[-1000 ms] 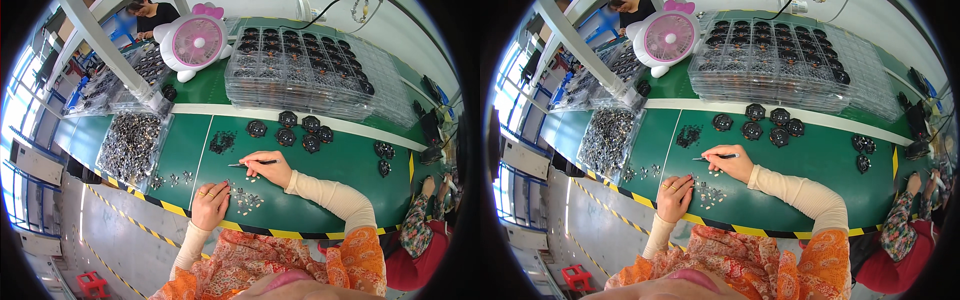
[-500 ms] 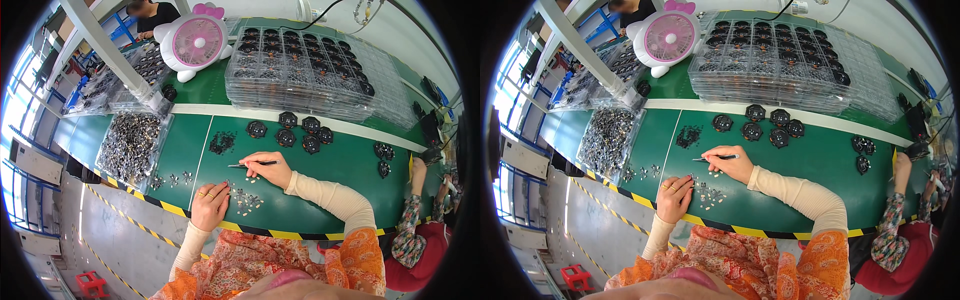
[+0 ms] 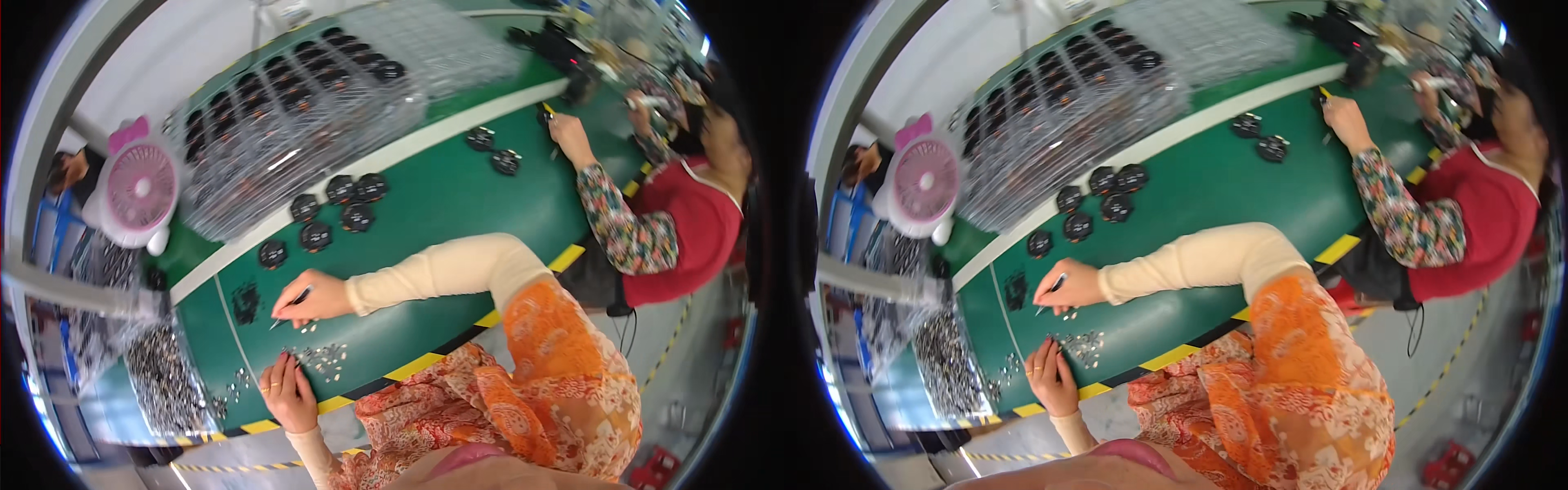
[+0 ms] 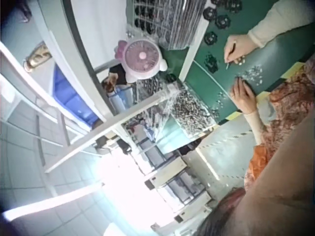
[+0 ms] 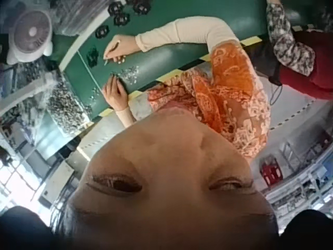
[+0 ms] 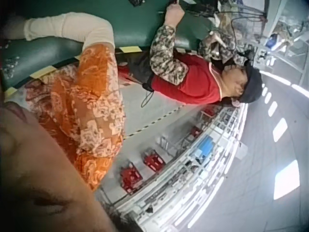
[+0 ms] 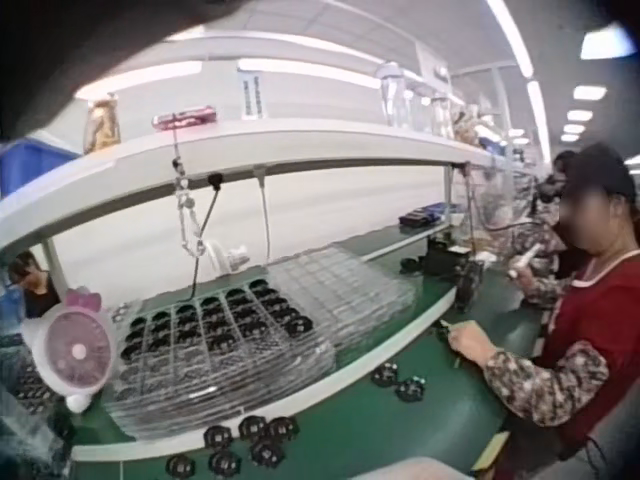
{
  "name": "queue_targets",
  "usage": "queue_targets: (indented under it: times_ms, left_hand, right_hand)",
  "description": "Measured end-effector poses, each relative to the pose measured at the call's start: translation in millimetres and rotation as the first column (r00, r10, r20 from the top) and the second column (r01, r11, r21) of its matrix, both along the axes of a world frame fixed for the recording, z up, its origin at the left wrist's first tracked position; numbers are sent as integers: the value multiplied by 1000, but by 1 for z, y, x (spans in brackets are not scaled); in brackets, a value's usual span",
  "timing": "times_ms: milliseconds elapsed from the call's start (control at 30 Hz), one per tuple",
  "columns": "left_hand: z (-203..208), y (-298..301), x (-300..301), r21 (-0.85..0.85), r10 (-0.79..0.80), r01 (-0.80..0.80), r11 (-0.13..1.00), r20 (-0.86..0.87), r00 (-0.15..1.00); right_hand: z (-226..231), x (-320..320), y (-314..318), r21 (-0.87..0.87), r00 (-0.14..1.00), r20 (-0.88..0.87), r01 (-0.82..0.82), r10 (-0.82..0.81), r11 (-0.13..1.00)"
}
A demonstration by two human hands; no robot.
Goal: Manually assembling small components into electronic fan housings using tweezers and moving trays along a production line.
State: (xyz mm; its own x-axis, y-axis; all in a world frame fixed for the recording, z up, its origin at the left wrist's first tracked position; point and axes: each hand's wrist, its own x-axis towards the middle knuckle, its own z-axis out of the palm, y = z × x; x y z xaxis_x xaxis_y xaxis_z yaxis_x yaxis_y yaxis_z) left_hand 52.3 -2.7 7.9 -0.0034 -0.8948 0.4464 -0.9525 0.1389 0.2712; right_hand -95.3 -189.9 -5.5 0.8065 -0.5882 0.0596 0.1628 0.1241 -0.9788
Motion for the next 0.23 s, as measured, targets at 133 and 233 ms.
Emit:
queue_targets:
  times_ms: [133,233]
  left_hand:
    - [-4,0,3,15,-15,15,1000,35,999]
    - [-11,1,10,1,-20,20,1000,57,998]
  right_hand:
    - [-5,2,1,-53,996,81,25,-21,998]
    - [-5,-7,1,-25,990,128,65,-61,998]
